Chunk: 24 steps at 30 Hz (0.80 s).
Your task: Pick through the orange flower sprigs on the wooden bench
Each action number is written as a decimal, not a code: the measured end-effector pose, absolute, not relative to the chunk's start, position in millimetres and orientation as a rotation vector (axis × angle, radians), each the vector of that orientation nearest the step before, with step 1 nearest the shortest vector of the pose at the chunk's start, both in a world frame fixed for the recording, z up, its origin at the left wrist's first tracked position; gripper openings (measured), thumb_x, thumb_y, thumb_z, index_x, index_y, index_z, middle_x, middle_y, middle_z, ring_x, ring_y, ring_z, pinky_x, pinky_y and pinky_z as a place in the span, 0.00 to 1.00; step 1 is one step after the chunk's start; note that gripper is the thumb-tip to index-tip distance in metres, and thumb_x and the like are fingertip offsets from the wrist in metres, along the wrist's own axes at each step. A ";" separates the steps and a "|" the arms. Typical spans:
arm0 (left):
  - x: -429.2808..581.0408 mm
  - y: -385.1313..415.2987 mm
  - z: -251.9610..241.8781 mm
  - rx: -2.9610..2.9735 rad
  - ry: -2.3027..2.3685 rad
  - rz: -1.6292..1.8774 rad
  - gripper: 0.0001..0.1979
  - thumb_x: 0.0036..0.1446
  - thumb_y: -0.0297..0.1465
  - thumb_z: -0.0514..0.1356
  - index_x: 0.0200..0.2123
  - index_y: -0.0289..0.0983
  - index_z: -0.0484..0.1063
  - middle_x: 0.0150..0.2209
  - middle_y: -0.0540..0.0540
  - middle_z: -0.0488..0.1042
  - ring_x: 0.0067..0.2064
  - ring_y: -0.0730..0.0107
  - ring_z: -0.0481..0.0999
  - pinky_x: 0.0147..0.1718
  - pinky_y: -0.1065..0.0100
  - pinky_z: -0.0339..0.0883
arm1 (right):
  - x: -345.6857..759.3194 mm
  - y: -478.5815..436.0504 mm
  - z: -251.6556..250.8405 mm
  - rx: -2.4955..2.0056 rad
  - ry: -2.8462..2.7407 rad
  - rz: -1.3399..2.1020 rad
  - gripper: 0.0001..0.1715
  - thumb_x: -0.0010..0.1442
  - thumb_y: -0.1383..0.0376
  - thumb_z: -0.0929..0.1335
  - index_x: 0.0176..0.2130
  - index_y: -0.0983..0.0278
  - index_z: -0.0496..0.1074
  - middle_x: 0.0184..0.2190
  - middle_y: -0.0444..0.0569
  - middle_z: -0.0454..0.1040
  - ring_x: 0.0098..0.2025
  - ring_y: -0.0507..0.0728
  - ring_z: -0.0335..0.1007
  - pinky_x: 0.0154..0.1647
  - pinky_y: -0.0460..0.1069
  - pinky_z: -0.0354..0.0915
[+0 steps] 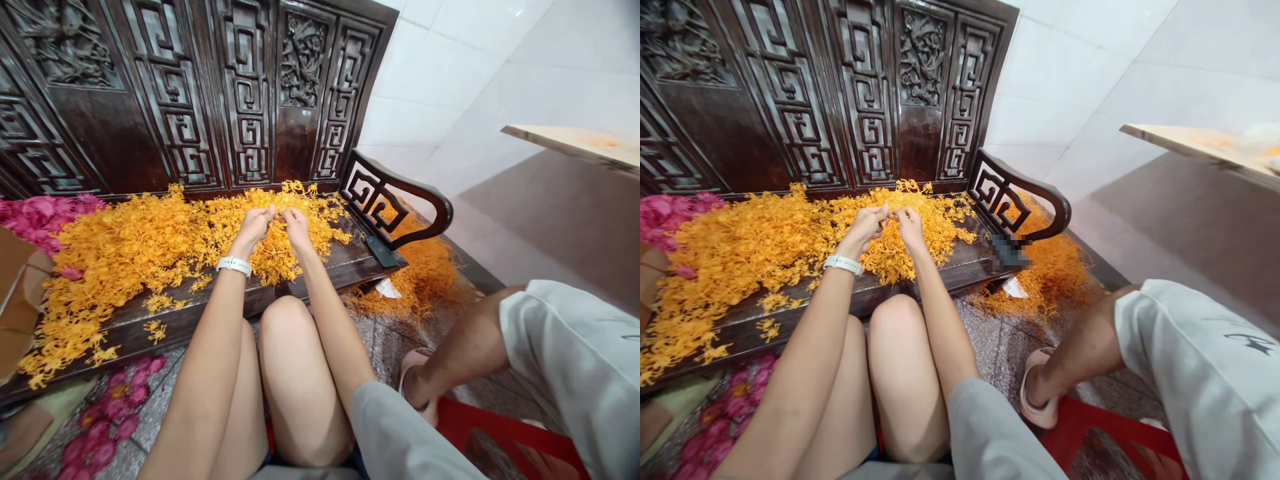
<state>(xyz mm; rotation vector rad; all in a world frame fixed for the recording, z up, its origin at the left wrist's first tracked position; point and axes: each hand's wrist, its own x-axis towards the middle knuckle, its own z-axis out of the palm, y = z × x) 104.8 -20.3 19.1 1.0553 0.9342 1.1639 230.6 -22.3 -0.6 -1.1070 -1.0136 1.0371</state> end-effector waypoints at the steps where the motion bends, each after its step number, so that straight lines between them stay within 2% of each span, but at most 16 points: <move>1: 104.7 -20.4 19.1 1.074 0.924 1.127 0.19 0.69 0.37 0.66 0.27 0.33 0.76 0.20 0.54 0.58 0.16 0.84 0.47 0.16 0.76 0.38 | 231.1 -20.7 -1.7 -1.109 -0.992 1.048 0.11 0.64 0.61 0.69 0.30 0.61 0.66 0.31 0.41 0.68 0.36 0.51 0.67 0.37 0.46 0.61; 4: 106.2 -20.7 18.2 1.124 0.921 1.038 0.21 0.70 0.36 0.65 0.24 0.34 0.73 0.18 0.57 0.50 0.17 0.82 0.45 0.17 0.76 0.37 | 230.3 -13.5 -8.9 -1.125 -0.942 1.002 0.12 0.64 0.61 0.68 0.30 0.60 0.64 0.32 0.41 0.69 0.37 0.52 0.69 0.38 0.46 0.63; 11: 116.9 -22.0 17.8 1.255 1.128 1.130 0.30 0.67 0.27 0.65 0.15 0.38 0.55 0.18 0.54 0.51 0.20 0.81 0.46 0.21 0.71 0.36 | 215.2 11.3 -30.3 -1.157 -0.726 0.965 0.15 0.61 0.63 0.70 0.28 0.59 0.61 0.26 0.39 0.65 0.30 0.50 0.63 0.33 0.44 0.62; 14: 112.5 -27.3 22.2 1.214 1.090 1.076 0.25 0.65 0.30 0.67 0.17 0.37 0.64 0.17 0.55 0.50 0.19 0.80 0.45 0.21 0.71 0.34 | 224.1 28.1 -23.7 -1.172 -0.629 0.958 0.17 0.61 0.60 0.70 0.29 0.58 0.58 0.22 0.37 0.60 0.26 0.50 0.59 0.28 0.44 0.58; 16: 105.1 -30.2 25.0 1.146 1.030 1.065 0.18 0.65 0.34 0.69 0.23 0.36 0.75 0.17 0.57 0.47 0.18 0.80 0.43 0.20 0.71 0.34 | 235.9 40.0 -15.2 -1.180 -0.592 0.957 0.19 0.61 0.57 0.71 0.29 0.58 0.57 0.21 0.36 0.59 0.24 0.49 0.58 0.26 0.44 0.57; 18: 96.1 -30.1 26.9 1.075 0.985 1.108 0.15 0.66 0.38 0.68 0.30 0.35 0.80 0.17 0.58 0.47 0.18 0.80 0.43 0.19 0.73 0.35 | 246.5 50.7 -7.3 -1.181 -0.595 0.972 0.19 0.60 0.57 0.72 0.30 0.58 0.58 0.22 0.36 0.62 0.24 0.49 0.59 0.26 0.44 0.58; 21: 84.8 -25.3 27.9 0.968 0.900 1.218 0.14 0.67 0.40 0.68 0.34 0.34 0.81 0.18 0.58 0.52 0.17 0.80 0.45 0.17 0.74 0.38 | 252.8 64.1 -0.2 -1.202 -0.642 1.001 0.14 0.59 0.61 0.71 0.33 0.58 0.61 0.24 0.37 0.66 0.24 0.49 0.60 0.27 0.44 0.60; 24: 81.2 -19.9 27.1 0.838 0.851 1.322 0.13 0.68 0.38 0.67 0.36 0.33 0.79 0.17 0.58 0.54 0.17 0.80 0.46 0.16 0.76 0.39 | 249.0 73.6 3.4 -1.198 -0.764 1.003 0.12 0.57 0.64 0.72 0.34 0.58 0.63 0.25 0.37 0.66 0.26 0.50 0.60 0.29 0.45 0.60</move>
